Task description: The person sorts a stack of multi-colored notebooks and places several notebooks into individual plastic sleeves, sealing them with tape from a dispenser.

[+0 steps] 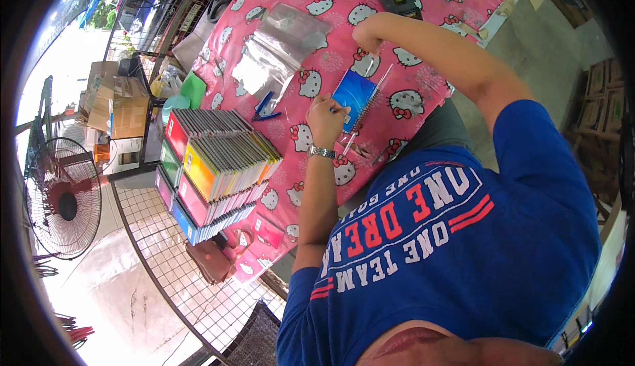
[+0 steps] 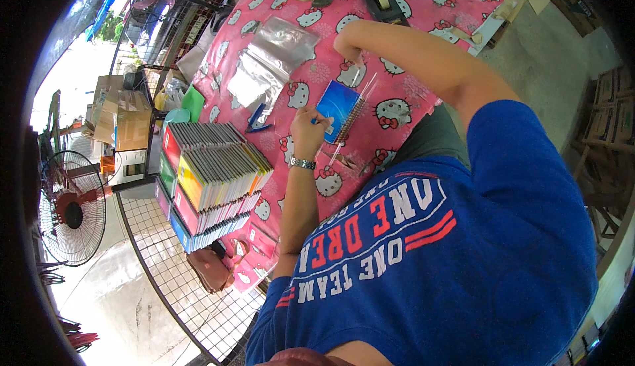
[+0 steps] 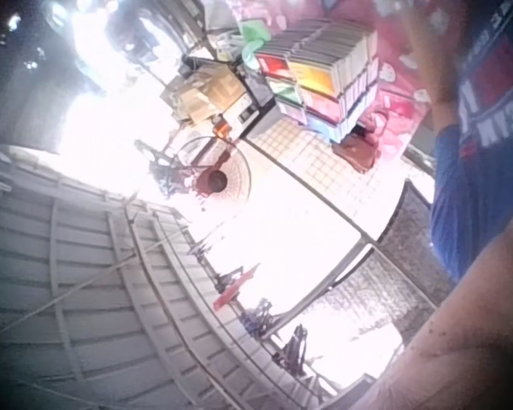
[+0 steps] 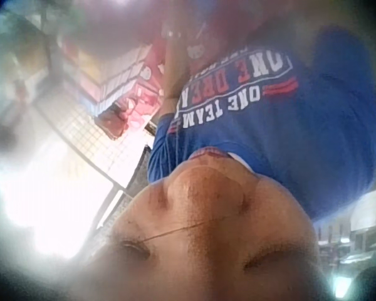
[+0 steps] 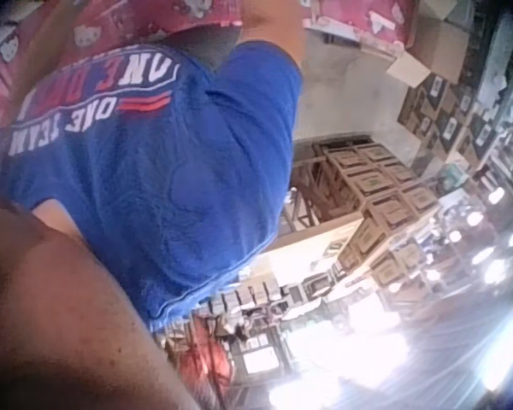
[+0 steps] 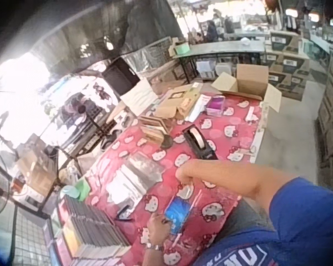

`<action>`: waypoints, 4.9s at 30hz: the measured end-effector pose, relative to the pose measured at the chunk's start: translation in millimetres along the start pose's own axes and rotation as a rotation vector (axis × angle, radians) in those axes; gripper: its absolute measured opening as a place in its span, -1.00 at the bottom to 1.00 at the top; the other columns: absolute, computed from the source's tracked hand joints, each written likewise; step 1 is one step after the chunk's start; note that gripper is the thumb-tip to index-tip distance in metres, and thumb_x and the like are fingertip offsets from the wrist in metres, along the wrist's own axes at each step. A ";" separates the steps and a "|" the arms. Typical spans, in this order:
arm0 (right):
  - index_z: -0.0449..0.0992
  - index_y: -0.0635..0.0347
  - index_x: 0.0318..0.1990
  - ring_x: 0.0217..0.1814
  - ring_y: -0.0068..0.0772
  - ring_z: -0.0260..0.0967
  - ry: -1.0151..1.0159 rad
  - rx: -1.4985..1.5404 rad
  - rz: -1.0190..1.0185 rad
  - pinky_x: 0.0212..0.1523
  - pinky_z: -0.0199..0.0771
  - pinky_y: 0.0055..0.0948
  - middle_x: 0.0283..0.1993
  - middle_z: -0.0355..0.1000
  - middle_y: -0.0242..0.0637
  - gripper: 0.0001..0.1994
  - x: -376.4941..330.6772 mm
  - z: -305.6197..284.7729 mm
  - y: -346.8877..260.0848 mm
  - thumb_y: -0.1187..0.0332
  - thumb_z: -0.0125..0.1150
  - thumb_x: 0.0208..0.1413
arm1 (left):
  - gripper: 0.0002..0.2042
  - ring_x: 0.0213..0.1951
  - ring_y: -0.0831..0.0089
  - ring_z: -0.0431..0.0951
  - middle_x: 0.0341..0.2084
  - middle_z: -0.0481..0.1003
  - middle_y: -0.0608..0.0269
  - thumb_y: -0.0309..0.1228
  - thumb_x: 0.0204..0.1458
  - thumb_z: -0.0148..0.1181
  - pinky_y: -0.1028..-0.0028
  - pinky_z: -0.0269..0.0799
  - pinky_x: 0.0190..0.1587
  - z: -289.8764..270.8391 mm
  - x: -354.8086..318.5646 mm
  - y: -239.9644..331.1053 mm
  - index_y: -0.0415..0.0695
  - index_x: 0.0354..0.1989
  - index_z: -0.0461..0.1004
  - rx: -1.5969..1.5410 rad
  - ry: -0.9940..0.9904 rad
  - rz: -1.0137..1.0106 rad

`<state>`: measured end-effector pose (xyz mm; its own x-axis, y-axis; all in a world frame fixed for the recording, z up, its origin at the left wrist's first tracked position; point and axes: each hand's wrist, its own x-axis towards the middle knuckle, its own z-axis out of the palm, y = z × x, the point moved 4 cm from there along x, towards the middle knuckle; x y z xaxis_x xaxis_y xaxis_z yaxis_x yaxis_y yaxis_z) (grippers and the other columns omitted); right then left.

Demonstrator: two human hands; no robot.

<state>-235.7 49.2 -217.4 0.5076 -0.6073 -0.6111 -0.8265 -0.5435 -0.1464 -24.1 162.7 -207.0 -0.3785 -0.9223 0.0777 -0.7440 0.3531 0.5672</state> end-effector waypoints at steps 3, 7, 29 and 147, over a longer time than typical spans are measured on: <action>0.54 0.21 -0.24 -0.17 -0.08 0.48 0.466 0.150 0.160 -0.18 0.45 -0.11 -0.28 0.54 -0.14 -0.69 24.3 -32.2 -31.8 0.30 0.34 -0.19 | -0.78 -0.27 0.22 0.51 -0.30 0.50 0.12 -0.40 -0.36 0.45 0.28 0.38 -0.21 -5.7 -9.0 -10.5 -0.23 -0.65 0.50 -0.008 0.014 -0.067; 0.53 0.06 -0.19 0.00 -0.12 0.41 0.636 0.172 -0.149 -0.04 0.34 -0.08 -0.18 0.49 -0.24 -0.74 86.3 -22.3 -72.0 0.33 0.24 -0.11 | -0.74 -0.11 0.15 0.49 -0.24 0.49 0.01 -0.40 -0.34 0.46 0.26 0.38 -0.10 -0.8 -0.7 -9.2 -0.24 -0.49 0.52 0.022 -0.038 -0.030; 0.52 0.01 -0.38 -0.19 -0.27 0.42 0.445 0.156 -0.337 -0.03 0.22 -0.14 -0.42 0.44 -0.34 -0.82 34.6 -28.0 -105.4 0.35 0.23 -0.24 | 0.40 0.38 0.00 -0.58 0.36 -0.47 -0.19 0.05 -0.52 0.53 -0.15 -0.57 0.28 -5.3 -5.6 -20.1 -0.23 0.36 -0.47 0.161 -0.074 -0.434; 0.28 -0.06 0.24 0.47 0.00 -0.19 0.793 0.018 0.095 0.25 -0.73 0.51 0.38 0.00 -0.03 -0.05 -63.1 101.1 -192.9 -0.44 0.10 -0.32 | -0.85 -0.57 0.06 0.54 -0.64 0.51 -0.09 -0.44 -0.28 0.16 0.18 0.42 -0.49 23.4 8.2 18.1 -0.27 -0.59 0.58 0.636 -0.011 0.399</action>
<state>-132.9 250.9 -229.2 0.4510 -0.8853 0.1131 -0.8753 -0.4635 -0.1377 -53.5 165.2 -215.3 -0.6889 -0.7050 0.1683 -0.7227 0.6858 -0.0858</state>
